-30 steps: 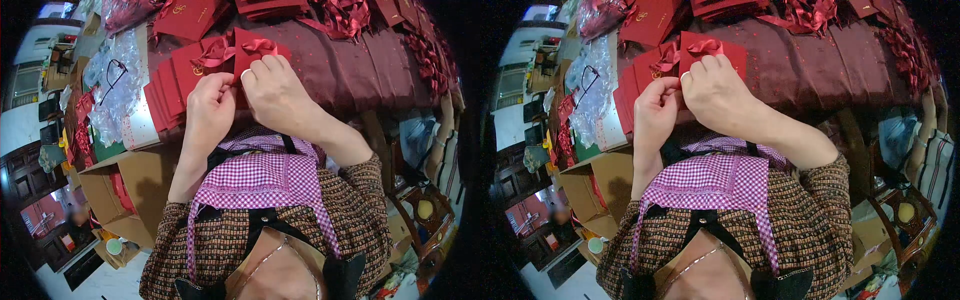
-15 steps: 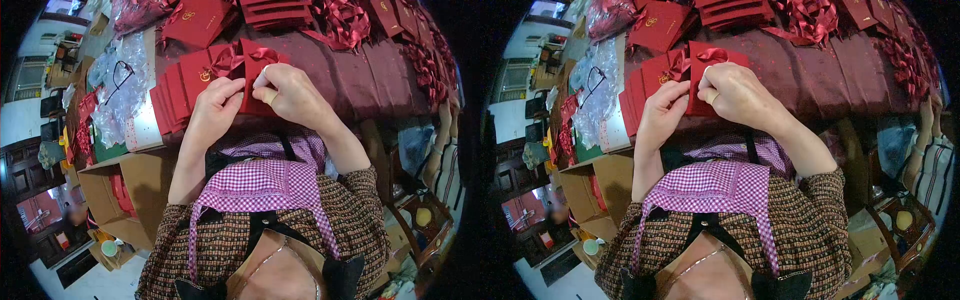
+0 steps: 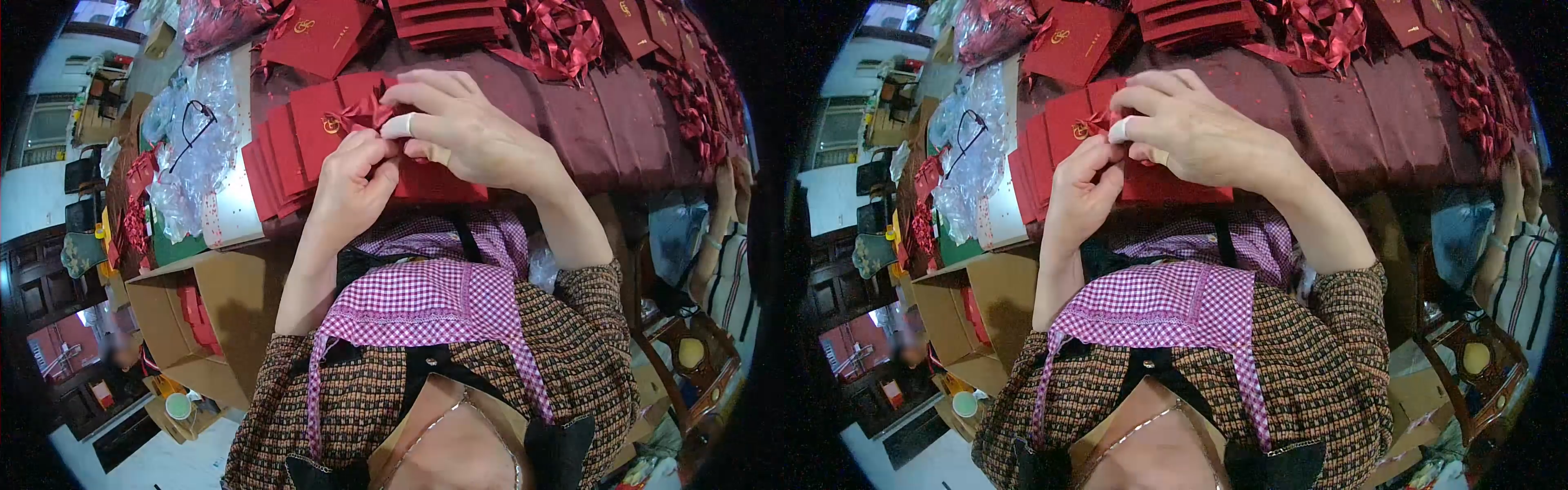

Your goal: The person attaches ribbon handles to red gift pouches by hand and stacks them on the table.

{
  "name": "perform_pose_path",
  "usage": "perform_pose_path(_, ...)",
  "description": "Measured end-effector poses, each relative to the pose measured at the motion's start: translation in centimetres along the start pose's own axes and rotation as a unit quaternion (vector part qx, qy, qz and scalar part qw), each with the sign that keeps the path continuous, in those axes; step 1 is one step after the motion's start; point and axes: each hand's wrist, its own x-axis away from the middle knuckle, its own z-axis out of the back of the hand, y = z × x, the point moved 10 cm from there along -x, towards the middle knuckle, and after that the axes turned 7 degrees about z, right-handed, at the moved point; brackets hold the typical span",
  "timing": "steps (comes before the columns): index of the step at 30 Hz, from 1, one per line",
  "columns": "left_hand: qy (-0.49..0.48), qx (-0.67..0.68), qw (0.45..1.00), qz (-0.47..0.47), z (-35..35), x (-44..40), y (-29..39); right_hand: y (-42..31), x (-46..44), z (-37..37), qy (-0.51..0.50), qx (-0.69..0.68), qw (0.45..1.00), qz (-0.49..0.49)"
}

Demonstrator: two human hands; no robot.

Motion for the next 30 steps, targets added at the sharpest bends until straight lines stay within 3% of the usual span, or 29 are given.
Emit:
perform_pose_path(3, -0.008, 0.064, 0.996, 0.056, -0.4, 0.4, -1.7, 0.1, -0.3, 0.0, -0.021, -0.051, 0.998, 0.022)
perform_pose_path(11, -0.029, 0.131, 0.989, 0.067, -0.1, 0.5, -2.4, -0.6, -0.3, -0.5, -0.045, -0.084, 0.994, 0.055)
perform_pose_path(14, -0.036, 0.133, 0.989, 0.052, -0.1, 0.3, -2.8, -0.8, -0.5, -1.0, -0.106, -0.098, 0.988, 0.055)
perform_pose_path(17, 0.041, 0.229, 0.954, 0.187, 2.7, 0.6, -6.2, -1.3, -0.3, -1.4, -0.136, -0.134, 0.98, 0.052)
perform_pose_path(20, 0.087, 0.352, 0.916, 0.169, 6.2, 1.2, -8.8, -0.8, 0.3, -0.7, -0.113, -0.155, 0.981, 0.024)
perform_pose_path(22, 0.083, 0.356, 0.916, 0.167, 6.0, 1.2, -8.5, -0.6, 0.1, -0.2, -0.109, -0.146, 0.983, 0.027)
perform_pose_path(25, 0.132, 0.248, 0.937, 0.208, 6.3, 1.2, -8.2, 0.3, 0.3, -0.2, -0.111, -0.133, 0.985, 0.01)
perform_pose_path(27, 0.189, 0.094, 0.954, 0.212, 7.6, 2.1, -7.0, 1.1, 0.6, -0.5, -0.121, -0.127, 0.984, -0.011)
perform_pose_path(30, 0.032, 0.114, 0.966, 0.229, 4.5, 3.2, -7.5, 2.6, 0.8, -0.5, -0.089, -0.15, 0.983, -0.055)
